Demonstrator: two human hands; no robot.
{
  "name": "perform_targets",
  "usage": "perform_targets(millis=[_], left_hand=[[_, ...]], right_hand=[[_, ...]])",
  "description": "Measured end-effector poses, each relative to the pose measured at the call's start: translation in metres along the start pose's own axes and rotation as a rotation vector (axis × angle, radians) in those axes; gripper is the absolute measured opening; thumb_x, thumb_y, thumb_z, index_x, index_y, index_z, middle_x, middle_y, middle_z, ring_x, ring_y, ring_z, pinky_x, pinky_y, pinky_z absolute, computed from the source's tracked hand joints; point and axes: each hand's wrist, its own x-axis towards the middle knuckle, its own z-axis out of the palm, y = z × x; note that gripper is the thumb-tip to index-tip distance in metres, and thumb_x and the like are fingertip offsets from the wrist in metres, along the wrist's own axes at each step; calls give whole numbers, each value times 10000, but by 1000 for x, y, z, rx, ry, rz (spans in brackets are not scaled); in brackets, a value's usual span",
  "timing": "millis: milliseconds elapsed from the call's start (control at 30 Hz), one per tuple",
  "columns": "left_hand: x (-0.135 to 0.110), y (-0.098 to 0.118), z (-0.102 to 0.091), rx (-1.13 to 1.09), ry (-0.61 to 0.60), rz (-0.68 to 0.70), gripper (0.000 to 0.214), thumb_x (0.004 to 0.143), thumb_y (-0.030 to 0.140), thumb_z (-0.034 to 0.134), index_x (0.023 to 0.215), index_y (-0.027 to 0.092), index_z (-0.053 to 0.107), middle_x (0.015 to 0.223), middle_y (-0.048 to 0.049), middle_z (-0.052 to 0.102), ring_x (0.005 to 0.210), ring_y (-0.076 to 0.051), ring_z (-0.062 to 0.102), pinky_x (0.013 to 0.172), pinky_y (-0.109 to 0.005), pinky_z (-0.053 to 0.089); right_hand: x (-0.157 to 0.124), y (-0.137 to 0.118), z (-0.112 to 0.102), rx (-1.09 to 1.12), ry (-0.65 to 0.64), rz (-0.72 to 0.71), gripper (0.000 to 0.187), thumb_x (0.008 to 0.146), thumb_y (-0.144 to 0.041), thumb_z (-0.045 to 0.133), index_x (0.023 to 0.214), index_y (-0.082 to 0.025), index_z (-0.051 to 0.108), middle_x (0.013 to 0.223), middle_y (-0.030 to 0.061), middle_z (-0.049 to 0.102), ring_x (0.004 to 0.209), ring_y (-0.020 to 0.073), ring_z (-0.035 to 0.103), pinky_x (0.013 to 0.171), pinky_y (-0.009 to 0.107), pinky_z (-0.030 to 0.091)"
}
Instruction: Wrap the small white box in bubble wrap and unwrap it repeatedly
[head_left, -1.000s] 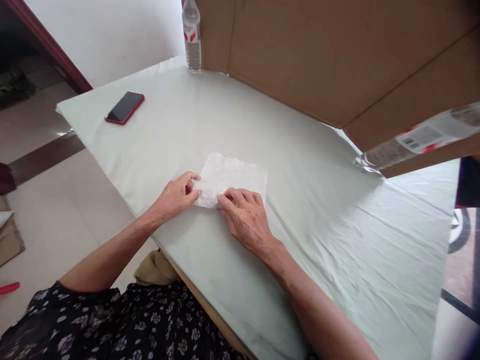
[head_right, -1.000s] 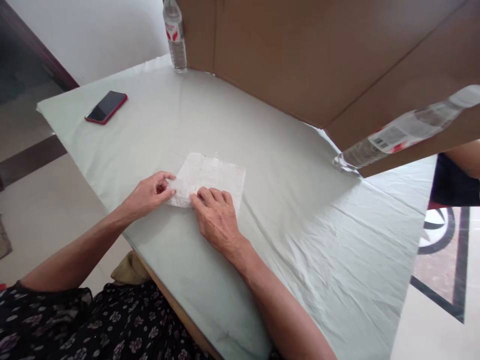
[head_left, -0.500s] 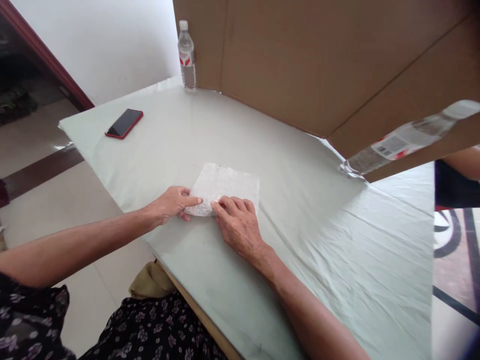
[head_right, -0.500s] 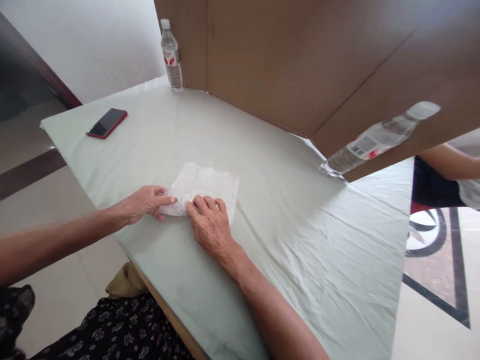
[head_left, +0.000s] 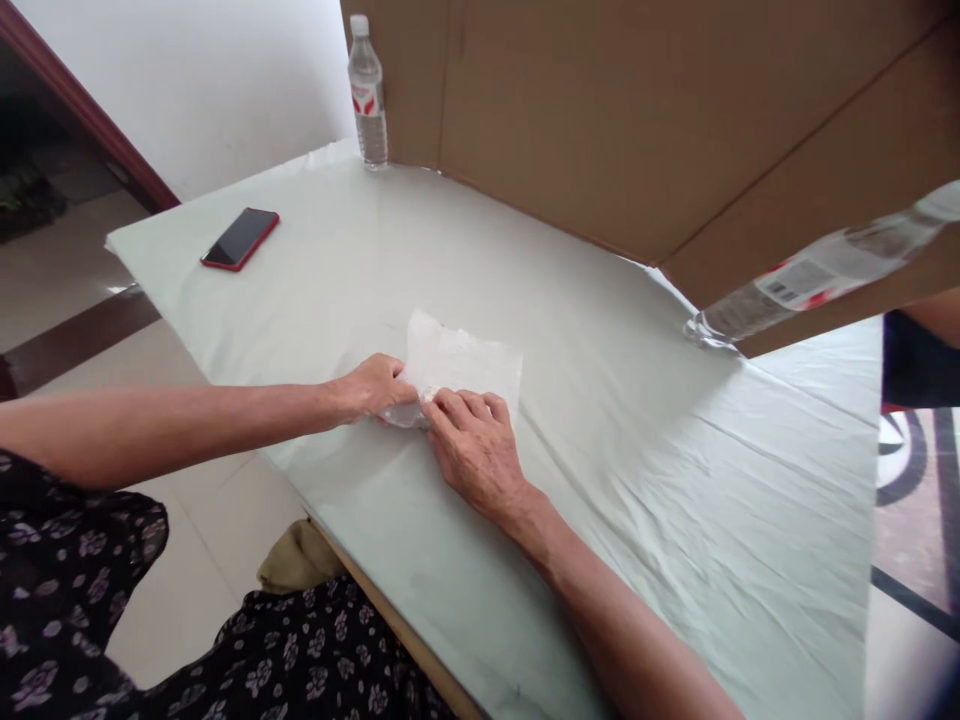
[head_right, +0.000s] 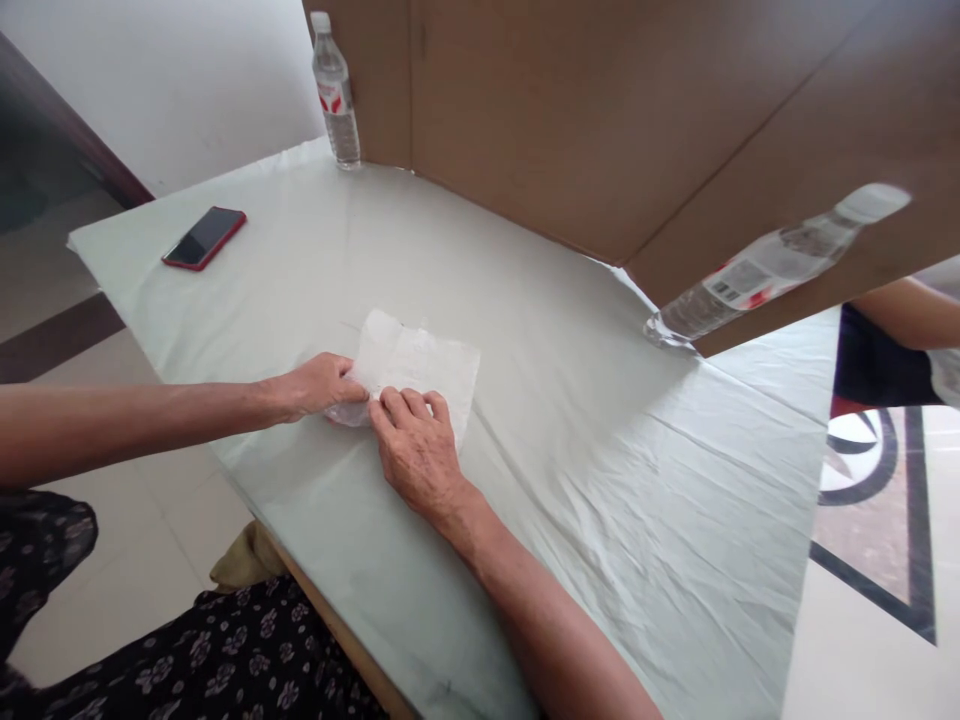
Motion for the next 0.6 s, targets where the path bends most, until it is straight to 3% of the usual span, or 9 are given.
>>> perform_targets(millis=[100, 200, 333, 467, 500, 600], left_hand=[[-2, 8, 6, -141, 9, -157, 142, 596, 182, 706, 592, 191, 564, 515, 17, 566, 447, -125, 525, 374, -215, 408], [-8, 14, 13, -279, 8, -193, 158, 601, 159, 669, 598, 199, 516, 515, 30, 523, 466, -115, 512, 422, -232, 434], [-16, 21, 15, -325, 15, -148, 196, 603, 138, 636, 546, 201, 460, 488, 43, 473, 455, -91, 474, 427, -216, 404], [-22, 25, 5, -335, -106, -117, 30, 630, 160, 616, 652, 168, 634, 609, -29, 627, 571, -149, 601, 553, -303, 541], [-24, 25, 3, -313, -137, -92, 104, 632, 158, 608, 713, 162, 674, 659, -44, 663, 614, -165, 631, 601, -329, 567], [-27, 19, 1, -87, -181, 110, 214, 666, 157, 585, 834, 178, 717, 767, -42, 703, 683, -173, 652, 688, -345, 579]], right_hand=[[1, 0, 0, -3, -7, -4, 270, 915, -94, 568, 1163, -191, 610, 1173, 92, 680, 1028, 249, 552, 908, 415, 312], [1, -1, -2, 0, -11, -12, 274, 904, -90, 555, 1151, -194, 613, 1168, 90, 681, 1027, 251, 551, 929, 421, 314], [1, 0, -6, 16, -9, -20, 274, 886, -90, 533, 1129, -184, 617, 1150, 92, 693, 1014, 253, 560, 961, 429, 325], [2, 3, -11, 96, -24, -16, 232, 867, -74, 513, 1025, -194, 633, 1090, 76, 722, 961, 237, 581, 982, 412, 350], [2, 4, -11, 117, -25, -19, 236, 863, -65, 504, 1010, -194, 638, 1075, 74, 729, 946, 232, 588, 980, 402, 360], [4, 7, -13, 182, -9, -29, 249, 850, -49, 486, 971, -189, 653, 1035, 79, 749, 917, 220, 622, 986, 395, 381]])
